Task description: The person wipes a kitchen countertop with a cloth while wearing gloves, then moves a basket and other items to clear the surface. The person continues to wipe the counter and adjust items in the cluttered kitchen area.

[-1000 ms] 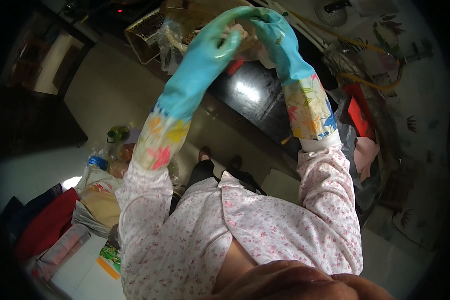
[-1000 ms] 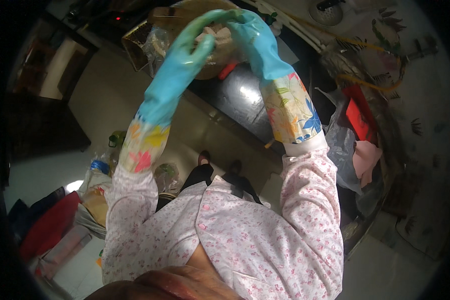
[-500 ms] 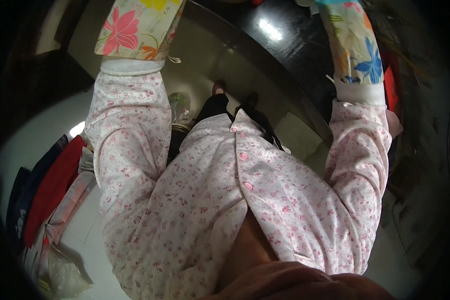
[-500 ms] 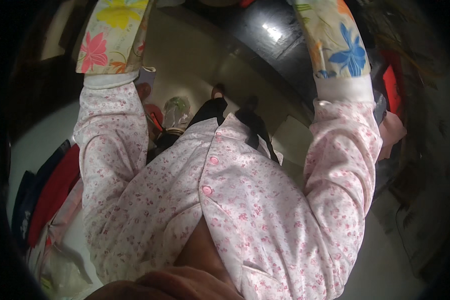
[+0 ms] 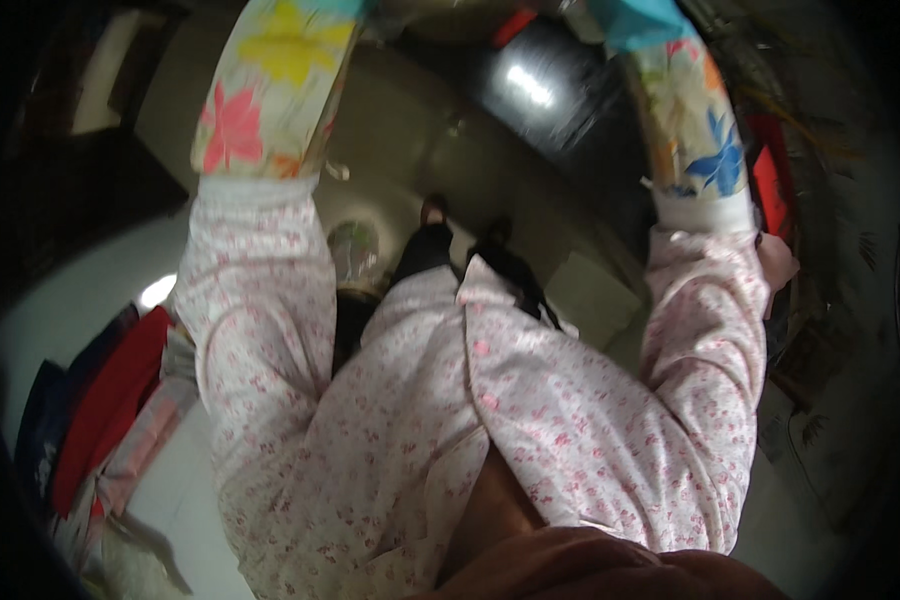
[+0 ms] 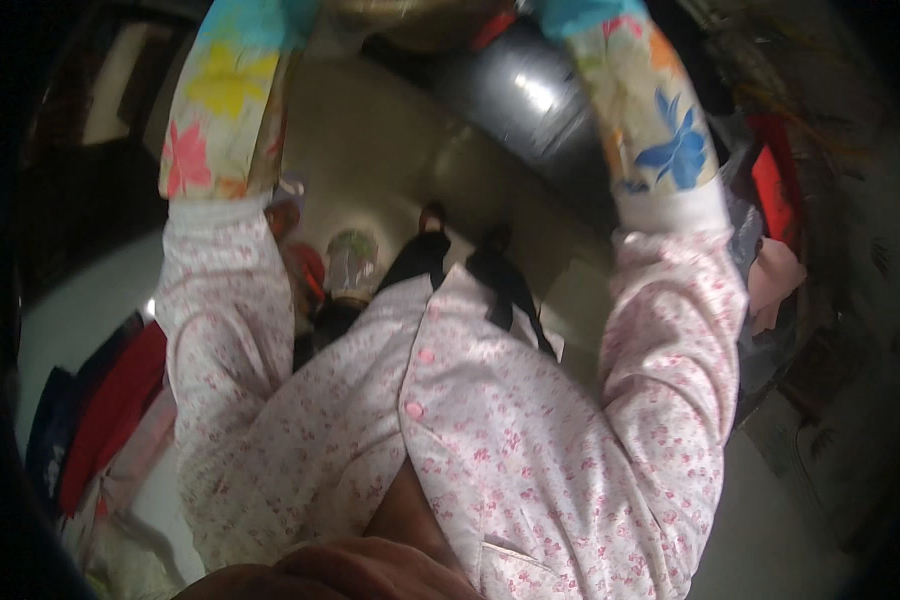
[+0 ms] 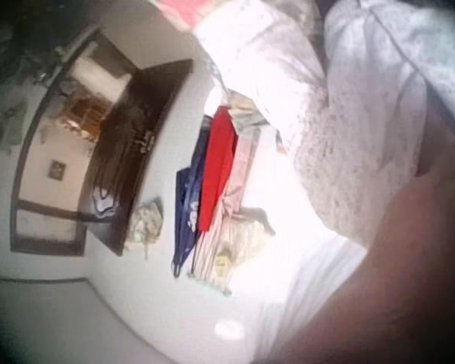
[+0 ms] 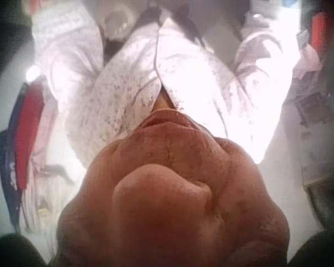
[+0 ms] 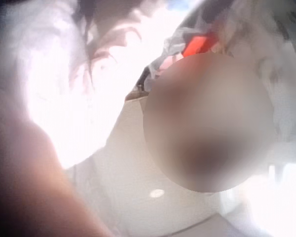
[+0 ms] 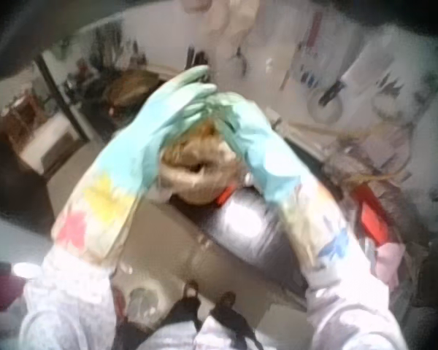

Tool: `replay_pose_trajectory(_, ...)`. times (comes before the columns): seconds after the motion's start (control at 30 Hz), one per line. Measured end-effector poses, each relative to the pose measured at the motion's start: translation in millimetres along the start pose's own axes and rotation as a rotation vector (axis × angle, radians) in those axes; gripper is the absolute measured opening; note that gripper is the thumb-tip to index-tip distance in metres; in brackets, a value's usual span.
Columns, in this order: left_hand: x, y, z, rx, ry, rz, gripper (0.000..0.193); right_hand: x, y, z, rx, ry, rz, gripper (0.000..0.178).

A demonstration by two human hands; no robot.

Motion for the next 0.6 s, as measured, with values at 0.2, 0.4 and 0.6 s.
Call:
replay_pose_trajectory(0.2, 51, 44, -25, -0.062, 0.011, -0.314, 0.067, 24, 3, 9, -0.105, 0.162, 0.004, 0.034)
replay_pose_trajectory(0.4, 135, 72, -135, -0.103, -0.268, -0.778, 0.046, 46, 32, -17, -0.319, 0.318, 0.442, 0.037)
replay_pose_trajectory(0.6, 184, 34, -216, -0.13, 0.037, -0.648, 0.053, 56, 73, -101, -0.415, 0.329, 0.523, 0.038)
Point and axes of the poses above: each hand's wrist, its own z-axis towards the middle knuckle, its own x-axis out of the back of the hand, y = z × x, the point moved 7 cm from there along z, towards the middle knuckle, and after that the axes turned 10 degrees about x, right-handed, at the moved point
